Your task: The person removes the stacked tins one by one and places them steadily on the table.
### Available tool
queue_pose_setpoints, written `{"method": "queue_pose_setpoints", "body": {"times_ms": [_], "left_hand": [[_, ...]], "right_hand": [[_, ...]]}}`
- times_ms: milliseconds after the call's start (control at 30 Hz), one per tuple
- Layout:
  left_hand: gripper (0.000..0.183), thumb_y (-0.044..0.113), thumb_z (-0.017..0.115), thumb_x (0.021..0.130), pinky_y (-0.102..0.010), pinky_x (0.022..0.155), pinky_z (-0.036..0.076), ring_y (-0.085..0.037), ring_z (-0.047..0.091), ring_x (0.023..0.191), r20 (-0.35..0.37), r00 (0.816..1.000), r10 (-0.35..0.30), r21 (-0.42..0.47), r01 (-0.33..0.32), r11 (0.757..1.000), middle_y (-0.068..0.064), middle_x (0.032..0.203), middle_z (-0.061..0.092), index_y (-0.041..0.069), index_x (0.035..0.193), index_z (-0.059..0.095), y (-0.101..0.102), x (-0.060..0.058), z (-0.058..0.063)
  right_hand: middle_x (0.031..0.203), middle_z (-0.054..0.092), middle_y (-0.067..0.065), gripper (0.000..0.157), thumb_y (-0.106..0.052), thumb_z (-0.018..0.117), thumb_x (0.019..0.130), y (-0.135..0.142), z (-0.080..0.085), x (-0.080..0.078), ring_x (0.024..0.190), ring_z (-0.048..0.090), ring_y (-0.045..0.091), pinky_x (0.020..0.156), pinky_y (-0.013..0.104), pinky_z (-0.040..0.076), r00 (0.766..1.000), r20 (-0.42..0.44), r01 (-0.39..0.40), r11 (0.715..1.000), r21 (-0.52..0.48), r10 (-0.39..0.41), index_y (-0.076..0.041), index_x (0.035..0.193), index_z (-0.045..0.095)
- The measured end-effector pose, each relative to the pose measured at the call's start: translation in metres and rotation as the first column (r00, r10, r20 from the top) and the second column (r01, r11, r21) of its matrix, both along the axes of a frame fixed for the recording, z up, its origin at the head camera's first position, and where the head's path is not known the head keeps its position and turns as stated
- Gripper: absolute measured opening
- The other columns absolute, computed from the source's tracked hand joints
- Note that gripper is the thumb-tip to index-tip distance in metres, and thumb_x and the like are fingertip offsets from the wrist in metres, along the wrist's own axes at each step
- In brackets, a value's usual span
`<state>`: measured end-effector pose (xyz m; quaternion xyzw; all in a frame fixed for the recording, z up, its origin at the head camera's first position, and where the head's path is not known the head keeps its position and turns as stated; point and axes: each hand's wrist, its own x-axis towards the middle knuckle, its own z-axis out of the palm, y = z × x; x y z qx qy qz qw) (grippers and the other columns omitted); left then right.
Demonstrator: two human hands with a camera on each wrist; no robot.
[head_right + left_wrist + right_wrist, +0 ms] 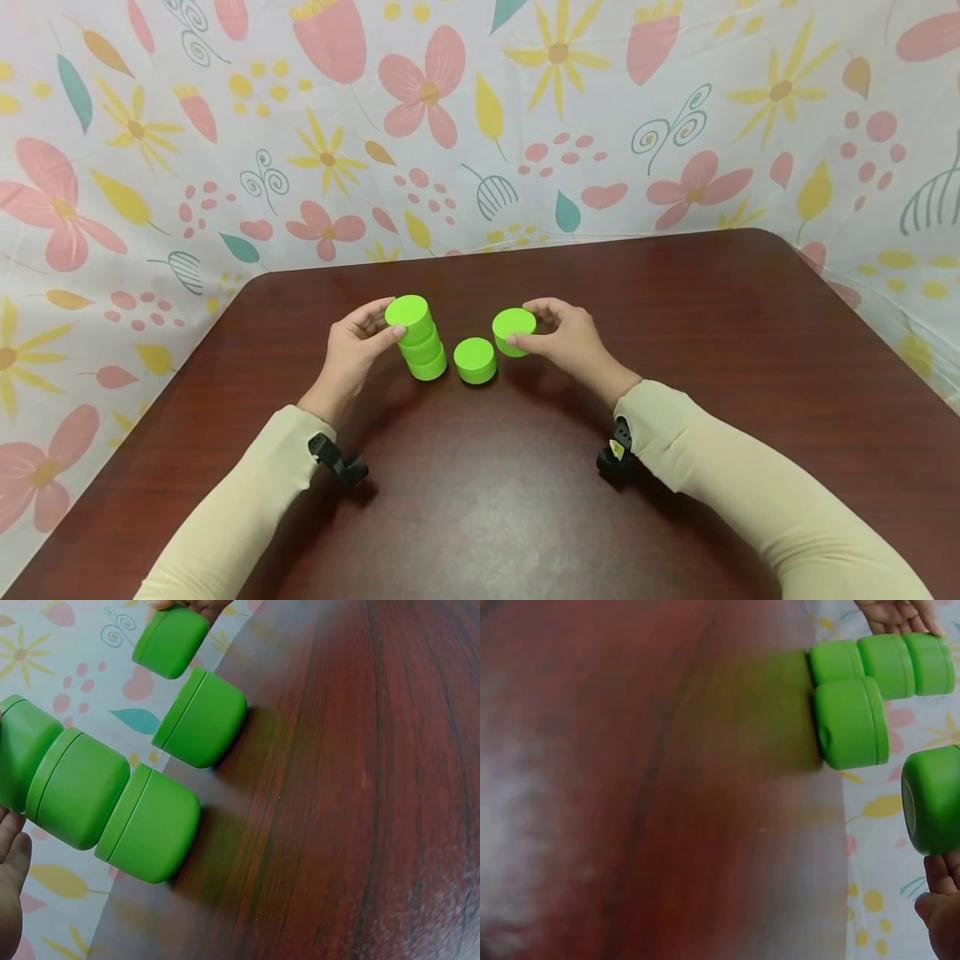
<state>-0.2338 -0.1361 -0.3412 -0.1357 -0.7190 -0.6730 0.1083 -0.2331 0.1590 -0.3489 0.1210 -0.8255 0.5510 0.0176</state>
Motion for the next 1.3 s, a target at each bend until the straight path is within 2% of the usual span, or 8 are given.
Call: {"method": "queue_pose_setpoints", "body": {"times_ms": [333, 567, 967, 1300], "left_hand": [[0.041, -0.002, 0.071, 0.078, -0.022, 0.077, 0.051, -0.011, 0.063, 0.092, 0.018, 1.000, -0.003, 0.003, 0.003, 1.000, -0.022, 0.110, 0.064, -0.002, 0.118, 0.060, -0.001, -0.001, -0.001], [0.042, -0.001, 0.071, 0.079, -0.022, 0.078, 0.051, -0.011, 0.062, 0.093, 0.025, 1.000, -0.006, -0.004, 0.006, 1.000, -0.025, 0.113, 0.062, -0.002, 0.119, 0.059, -0.001, -0.002, -0.001], [0.042, -0.002, 0.071, 0.078, -0.022, 0.078, 0.051, -0.012, 0.062, 0.094, 0.020, 1.000, -0.011, 0.005, 0.011, 1.000, -0.024, 0.113, 0.062, -0.003, 0.119, 0.059, -0.003, -0.003, -0.002], [0.042, -0.002, 0.070, 0.078, -0.023, 0.079, 0.051, -0.013, 0.062, 0.095, 0.011, 1.000, -0.017, 0.015, 0.016, 1.000, -0.024, 0.113, 0.062, -0.002, 0.119, 0.059, -0.003, -0.003, -0.002]], "right_hand": [[0.107, 0.062, 0.012, 0.051, -0.022, 0.078, 0.075, -0.001, -0.008, 0.000, 0.089, 0.056, 0.014, 0.070, 0.017, 0.047, 0.999, 0.035, -0.013, 1.000, 0.011, 0.013, -0.004, 0.118, 0.058], [0.107, 0.062, 0.014, 0.051, -0.021, 0.077, 0.075, 0.000, -0.015, 0.000, 0.090, 0.055, 0.016, 0.070, 0.017, 0.046, 0.998, 0.059, -0.024, 0.999, 0.034, 0.022, -0.002, 0.118, 0.057], [0.105, 0.062, 0.016, 0.051, -0.019, 0.078, 0.075, 0.002, -0.024, 0.000, 0.086, 0.056, 0.016, 0.069, 0.017, 0.047, 0.998, 0.059, -0.017, 0.997, 0.075, 0.013, 0.001, 0.117, 0.058], [0.108, 0.061, 0.015, 0.050, -0.016, 0.077, 0.075, 0.003, -0.030, 0.001, 0.087, 0.057, 0.014, 0.070, 0.018, 0.048, 0.995, 0.091, -0.030, 0.999, 0.038, 0.027, 0.001, 0.118, 0.056]]}}
